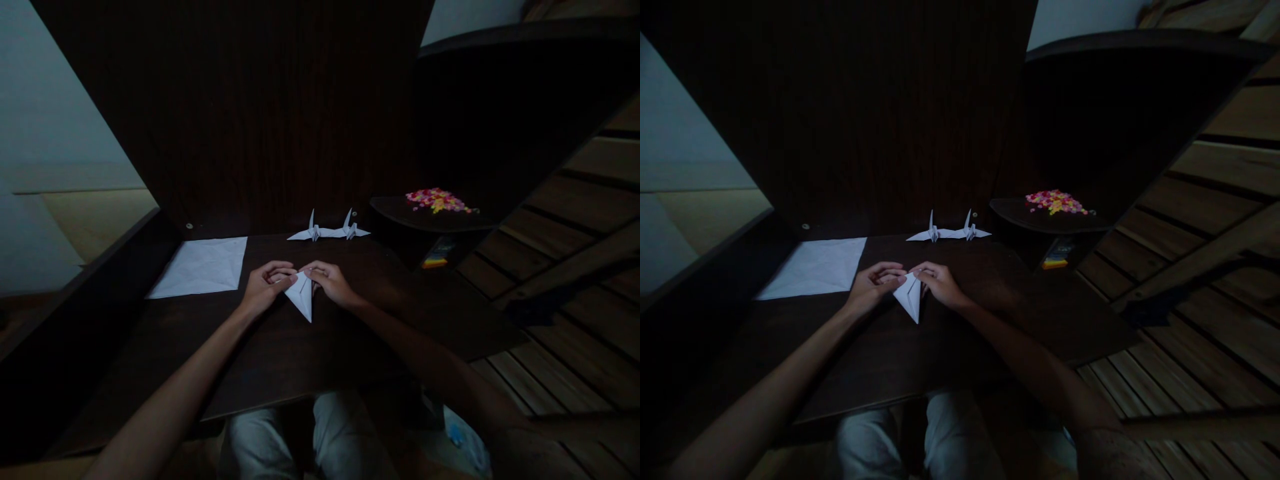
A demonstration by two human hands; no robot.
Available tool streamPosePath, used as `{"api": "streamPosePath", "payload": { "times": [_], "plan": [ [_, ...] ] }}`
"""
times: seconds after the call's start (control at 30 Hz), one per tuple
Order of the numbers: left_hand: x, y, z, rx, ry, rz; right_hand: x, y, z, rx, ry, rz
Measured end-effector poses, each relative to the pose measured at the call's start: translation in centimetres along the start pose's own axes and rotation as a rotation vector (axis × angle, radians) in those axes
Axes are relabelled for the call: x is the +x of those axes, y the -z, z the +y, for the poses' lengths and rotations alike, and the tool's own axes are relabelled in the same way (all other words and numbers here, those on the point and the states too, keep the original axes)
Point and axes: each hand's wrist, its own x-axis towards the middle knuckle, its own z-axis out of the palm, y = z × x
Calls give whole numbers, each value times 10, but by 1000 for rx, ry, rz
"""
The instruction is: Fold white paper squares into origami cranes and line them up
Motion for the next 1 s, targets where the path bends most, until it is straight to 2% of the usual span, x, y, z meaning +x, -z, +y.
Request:
{"api": "streamPosePath", "payload": {
  "times": [0.5, 0.77, 1.0],
  "plan": [
    [1, 3, 0, -77, 1, -8, 2, 4, -7, 67, 41, 220],
    [3, 3, 0, 69, -31, 104, 2, 0, -3, 71, 59, 107],
    [5, 4, -1, 62, -71, 144, -1, -2, -3, 77, 108, 75]
  ]
}}
